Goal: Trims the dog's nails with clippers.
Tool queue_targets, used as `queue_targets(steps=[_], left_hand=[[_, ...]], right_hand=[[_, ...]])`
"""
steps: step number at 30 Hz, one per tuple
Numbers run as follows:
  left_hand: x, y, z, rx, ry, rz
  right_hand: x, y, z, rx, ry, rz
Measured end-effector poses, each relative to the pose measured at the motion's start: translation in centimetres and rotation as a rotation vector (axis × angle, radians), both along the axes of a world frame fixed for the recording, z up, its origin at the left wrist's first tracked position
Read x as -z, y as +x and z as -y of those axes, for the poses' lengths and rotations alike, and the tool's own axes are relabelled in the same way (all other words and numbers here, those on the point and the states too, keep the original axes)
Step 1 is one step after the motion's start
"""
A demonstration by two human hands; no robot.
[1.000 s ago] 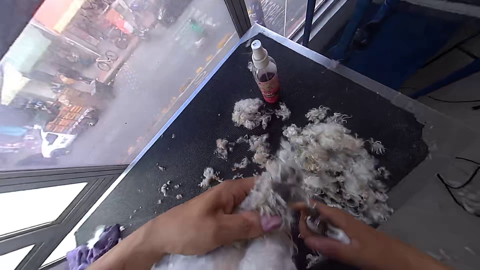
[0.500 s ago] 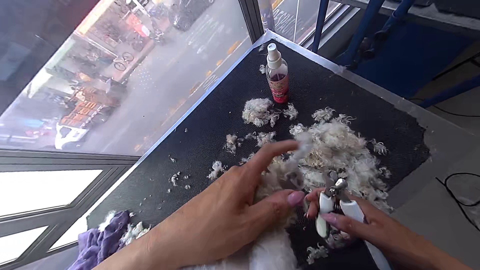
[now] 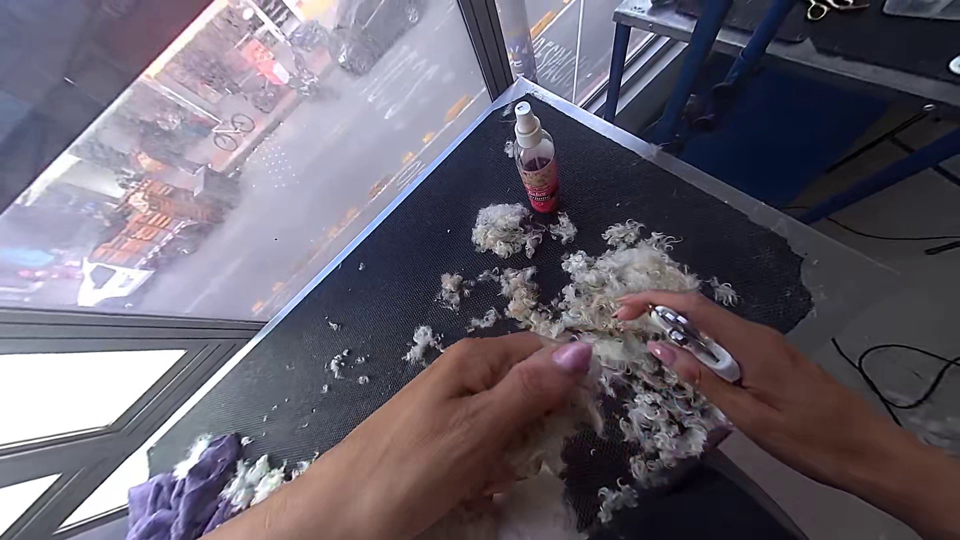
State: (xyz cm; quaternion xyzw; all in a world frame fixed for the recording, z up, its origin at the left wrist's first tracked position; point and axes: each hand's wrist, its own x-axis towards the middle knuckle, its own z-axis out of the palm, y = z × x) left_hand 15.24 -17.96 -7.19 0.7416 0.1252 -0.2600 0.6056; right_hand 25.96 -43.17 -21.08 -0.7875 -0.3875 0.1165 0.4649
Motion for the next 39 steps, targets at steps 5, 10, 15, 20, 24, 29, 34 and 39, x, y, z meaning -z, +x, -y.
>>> queue_targets(steps=[5,10,15,20,24,29,34,39], left_hand=[[0.2,-0.8,-0.1,-0.049,-0.026,-0.032],[1.2,-1.7,-0.1,-0.087,0.028,0.09],[1.8,-2.2,-0.2,-0.069,0.119,0.191],[1.3,-2.4,0.0,-0.063,0.133,0.254],[1.1,-2.6,0.3,-0.079,0.172,0.247],[1.1,-2.8,0.6,-0.103,0.163,0.221],[1.1,-3.2,0.9,-0.133,0.113,0.174],[1.1,-3.4,1.1,-0.175,0.058,0.165]], right_hand=[[-2.8,2.1,-1.7,-0.059,0.026,0.271],[-4.4,3.8,-3.2,-0.144,-0.006,0.515],[-5.6,4.7,-4.7,-0.213,-0.014,0.688],[-6.0,4.6,-6.6,-0.287,0.028,0.798],[-7.5,5.0,-7.2,-0.288,0.054,0.89],[-8.8,6.4,-8.0,-0.387,0.057,1.04],[-8.7,7.2,-8.7,-0.502,0.043,1.134],[-7.9,7.5,-9.3,-0.542,0.075,1.144]])
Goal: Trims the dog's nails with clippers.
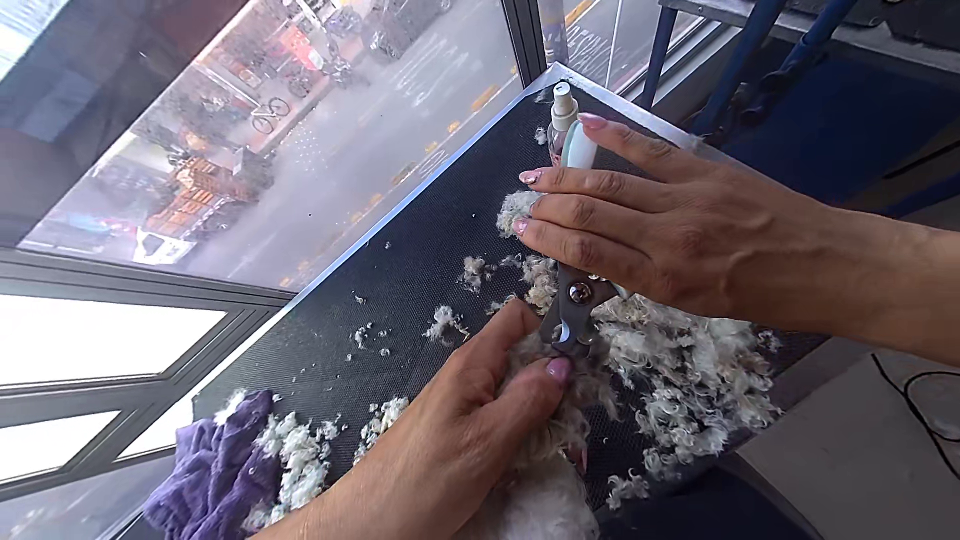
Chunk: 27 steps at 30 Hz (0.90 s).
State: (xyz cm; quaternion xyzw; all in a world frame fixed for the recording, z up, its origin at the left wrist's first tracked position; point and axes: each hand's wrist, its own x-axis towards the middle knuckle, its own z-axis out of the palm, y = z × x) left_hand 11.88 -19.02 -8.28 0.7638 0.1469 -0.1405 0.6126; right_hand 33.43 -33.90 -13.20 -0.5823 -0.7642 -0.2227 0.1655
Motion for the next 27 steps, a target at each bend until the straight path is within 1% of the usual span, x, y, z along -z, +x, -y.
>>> queue_targets(steps=[6,11,14,18,22,24,27], left_hand=[[-0.2,0.0,0.1,-0.022,-0.022,-0.006],[-0.3,0.2,0.1,-0.03,-0.023,0.017],[-0.4,0.5,0.3,-0.036,-0.059,0.027],[-1.1,1.3,0.4,-0.024,-0.12,0.005],[-1.1,1.7,0.1,0.009,-0.146,-0.05],[-0.8,1.8,0.0,0.005,-0.155,-0.043],[-0.5,1.9,0.1,-0.03,-0.216,-0.043]], right_hand=[[0.0,0.3,-0.7,-0.038,0.022,-0.017],[0.2,0.3,-1.0,-0.049,0.096,-0.025],[0.8,0.1,-0.8,-0.036,0.156,-0.118],[0.4,-0.1,-0.1,0.118,0.14,-0.253],[-0.3,1.1,1.4,0.28,0.127,-0.356],[-0.2,1.5,2.4,0.314,0.124,-0.354],[0.5,1.4,3.5,0.275,0.129,-0.331]])
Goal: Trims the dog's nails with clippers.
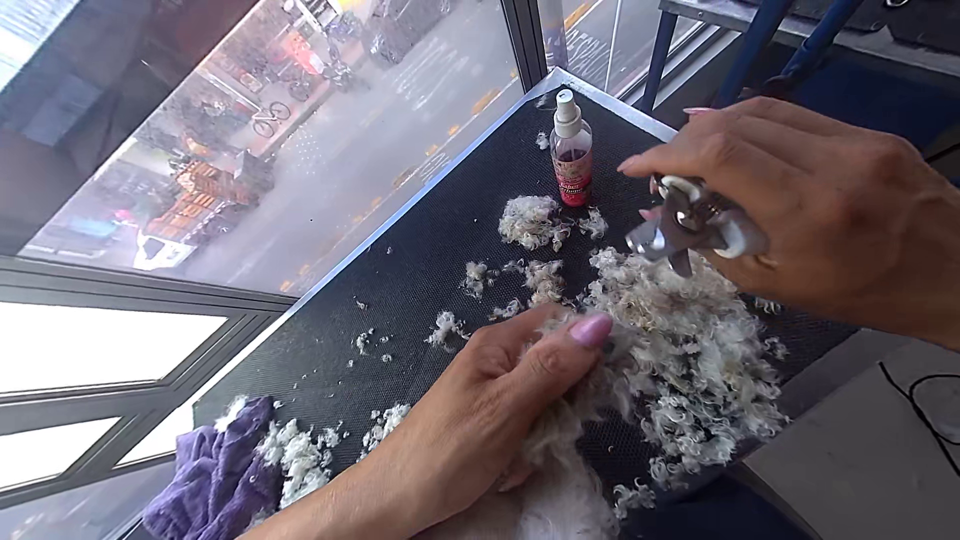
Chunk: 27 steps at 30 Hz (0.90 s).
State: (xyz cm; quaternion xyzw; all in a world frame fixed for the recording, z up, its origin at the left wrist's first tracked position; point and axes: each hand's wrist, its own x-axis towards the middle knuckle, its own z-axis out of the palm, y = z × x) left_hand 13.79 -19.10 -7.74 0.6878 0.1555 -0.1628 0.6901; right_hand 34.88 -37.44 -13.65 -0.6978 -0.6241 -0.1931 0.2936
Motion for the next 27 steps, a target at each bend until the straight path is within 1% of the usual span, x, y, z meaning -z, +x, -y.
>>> queue_targets(steps=[3,7,12,16,19,27], left_hand=[[0.3,-0.1,0.1,-0.035,-0.106,0.027],[0.5,-0.4,0.2,-0.057,-0.123,0.061],[0.3,-0.7,0.2,-0.054,-0.112,0.056],[0.1,-0.8,0.4,-0.058,-0.063,0.057],[0.1,-0.8,0.5,-0.068,-0.042,0.063],[0.2,-0.9,0.6,-0.099,-0.008,0.058]], right_hand=[[0.1,-0.2,0.7,-0.062,-0.038,0.048],[-0.4,-0.6,0.7,-0.079,-0.056,0.077],[-1.1,-1.2,-0.3,-0.082,-0.068,0.132],[-1.2,-1.7,-1.2,-0.109,-0.07,0.192],[-1.4,-1.9,-1.6,-0.121,-0.105,0.241],[-1.2,-1.6,-2.0,-0.144,-0.144,0.254]])
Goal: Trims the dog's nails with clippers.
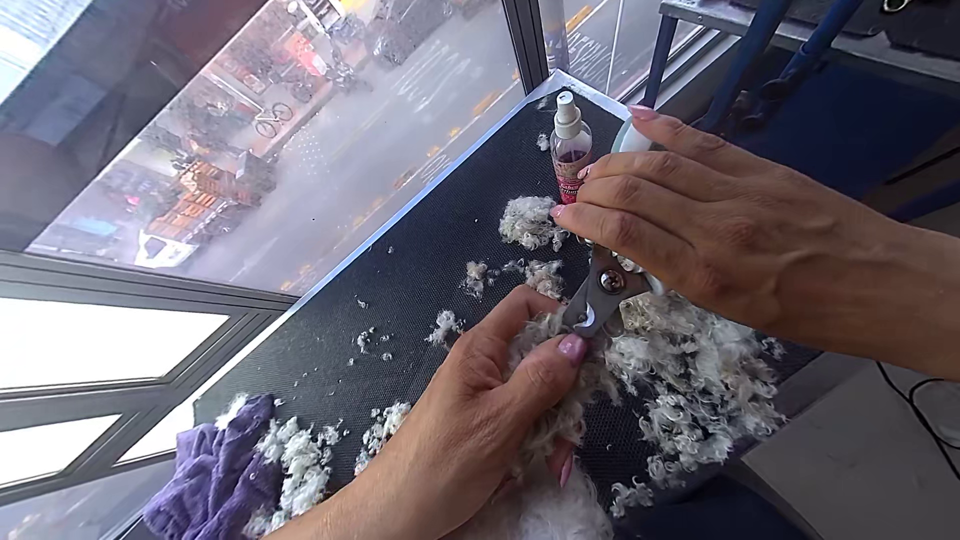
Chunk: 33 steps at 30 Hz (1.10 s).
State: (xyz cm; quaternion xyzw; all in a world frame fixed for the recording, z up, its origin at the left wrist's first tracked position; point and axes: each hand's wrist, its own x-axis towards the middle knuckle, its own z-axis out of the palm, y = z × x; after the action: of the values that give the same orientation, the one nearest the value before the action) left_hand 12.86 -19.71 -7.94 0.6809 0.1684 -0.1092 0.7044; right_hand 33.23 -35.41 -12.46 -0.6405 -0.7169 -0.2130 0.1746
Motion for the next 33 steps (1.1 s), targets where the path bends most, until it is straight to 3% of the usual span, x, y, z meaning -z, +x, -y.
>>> queue_targets(steps=[7,13,17,22,33], left_hand=[[0.0,-0.1,0.0,-0.003,0.018,0.022],[-0.1,-0.1,0.0,0.011,0.045,0.033],[-0.2,-0.2,-0.2,-0.009,0.032,0.029],[-0.2,-0.1,-0.2,-0.008,0.01,0.019],[0.1,-0.3,-0.5,-0.029,-0.148,-0.017]], right_hand=[[0.2,0.2,-0.4,-0.034,0.005,-0.001],[1.5,-0.1,-0.5,0.002,0.219,-0.153],[0.5,0.1,0.5,0.131,0.199,-0.224],[1.1,0.4,0.8,-0.026,0.147,-0.185],[1.6,0.0,0.0,-0.063,0.113,-0.114]])
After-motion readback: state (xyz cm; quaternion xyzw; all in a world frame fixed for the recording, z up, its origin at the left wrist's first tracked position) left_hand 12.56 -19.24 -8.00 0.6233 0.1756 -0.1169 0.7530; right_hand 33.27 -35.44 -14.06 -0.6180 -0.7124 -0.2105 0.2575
